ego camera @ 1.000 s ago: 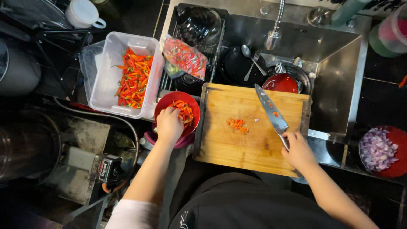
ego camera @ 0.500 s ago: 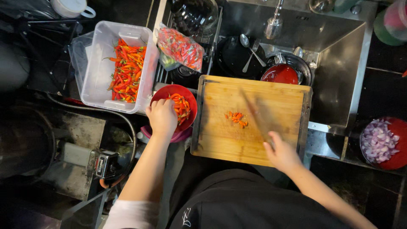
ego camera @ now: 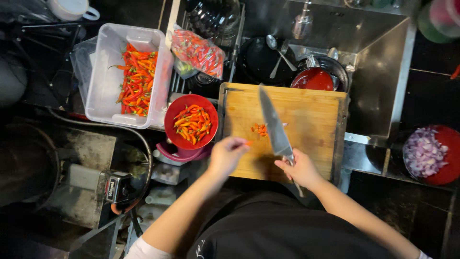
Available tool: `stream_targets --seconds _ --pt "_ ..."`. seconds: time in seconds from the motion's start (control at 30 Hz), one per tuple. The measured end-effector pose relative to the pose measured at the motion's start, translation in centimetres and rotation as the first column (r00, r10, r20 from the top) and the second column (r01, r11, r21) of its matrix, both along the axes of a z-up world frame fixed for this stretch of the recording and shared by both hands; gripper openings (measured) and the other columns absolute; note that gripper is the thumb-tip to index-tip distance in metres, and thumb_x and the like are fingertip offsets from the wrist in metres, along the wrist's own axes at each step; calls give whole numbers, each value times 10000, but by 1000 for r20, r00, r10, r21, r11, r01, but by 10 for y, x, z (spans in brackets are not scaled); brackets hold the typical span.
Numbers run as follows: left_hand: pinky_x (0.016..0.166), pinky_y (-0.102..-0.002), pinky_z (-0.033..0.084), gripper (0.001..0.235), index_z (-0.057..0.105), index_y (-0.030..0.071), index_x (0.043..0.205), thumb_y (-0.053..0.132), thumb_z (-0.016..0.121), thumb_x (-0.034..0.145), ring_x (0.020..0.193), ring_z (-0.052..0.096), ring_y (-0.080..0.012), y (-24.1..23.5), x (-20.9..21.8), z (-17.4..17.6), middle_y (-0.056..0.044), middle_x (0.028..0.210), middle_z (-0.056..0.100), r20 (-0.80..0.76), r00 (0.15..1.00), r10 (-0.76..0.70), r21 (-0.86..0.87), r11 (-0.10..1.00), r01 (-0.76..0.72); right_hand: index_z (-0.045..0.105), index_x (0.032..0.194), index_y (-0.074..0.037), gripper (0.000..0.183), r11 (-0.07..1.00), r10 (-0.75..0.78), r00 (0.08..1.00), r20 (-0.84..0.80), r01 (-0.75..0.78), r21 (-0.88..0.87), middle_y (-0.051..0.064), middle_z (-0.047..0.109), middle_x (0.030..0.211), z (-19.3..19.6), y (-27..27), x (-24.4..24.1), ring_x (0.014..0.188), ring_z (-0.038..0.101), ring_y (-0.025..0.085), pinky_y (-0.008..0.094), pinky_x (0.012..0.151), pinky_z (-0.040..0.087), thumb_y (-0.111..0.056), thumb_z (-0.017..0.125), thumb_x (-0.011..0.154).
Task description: The person chops chili peppers on a cutting board using a knife, fills a plastic bag with chili peppers by hand, and chops chili peppers on the board with the knife.
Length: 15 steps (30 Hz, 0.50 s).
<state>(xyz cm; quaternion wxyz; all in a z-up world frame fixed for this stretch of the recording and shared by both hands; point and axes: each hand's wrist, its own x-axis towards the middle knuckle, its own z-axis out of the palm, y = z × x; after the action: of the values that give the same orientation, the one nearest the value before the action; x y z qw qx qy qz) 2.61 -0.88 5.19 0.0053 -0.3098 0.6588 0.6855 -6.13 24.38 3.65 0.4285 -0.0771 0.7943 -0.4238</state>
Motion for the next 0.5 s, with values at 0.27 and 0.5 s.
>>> stream_targets --seconds 0.27,0.5 --pt "663 -240 498 111 711 29 916 88 798 880 734 603 -83 81 -11 -18 -23 824 691 26 997 -76 65 995 74 704 971 30 117 865 -268 948 171 314 -390 104 745 865 26 -14 -20 727 693 113 262 621 535 -61 731 903" --pt "774 -274 561 144 727 32 965 145 771 888 841 712 -126 79 -23 -12 -43 890 757 -122 969 -215 -157 968 195 713 971 -7 152 894 -342 933 114 360 -268 94 763 876 53 25 -44 746 697 131 281 635 551 -122 744 878"
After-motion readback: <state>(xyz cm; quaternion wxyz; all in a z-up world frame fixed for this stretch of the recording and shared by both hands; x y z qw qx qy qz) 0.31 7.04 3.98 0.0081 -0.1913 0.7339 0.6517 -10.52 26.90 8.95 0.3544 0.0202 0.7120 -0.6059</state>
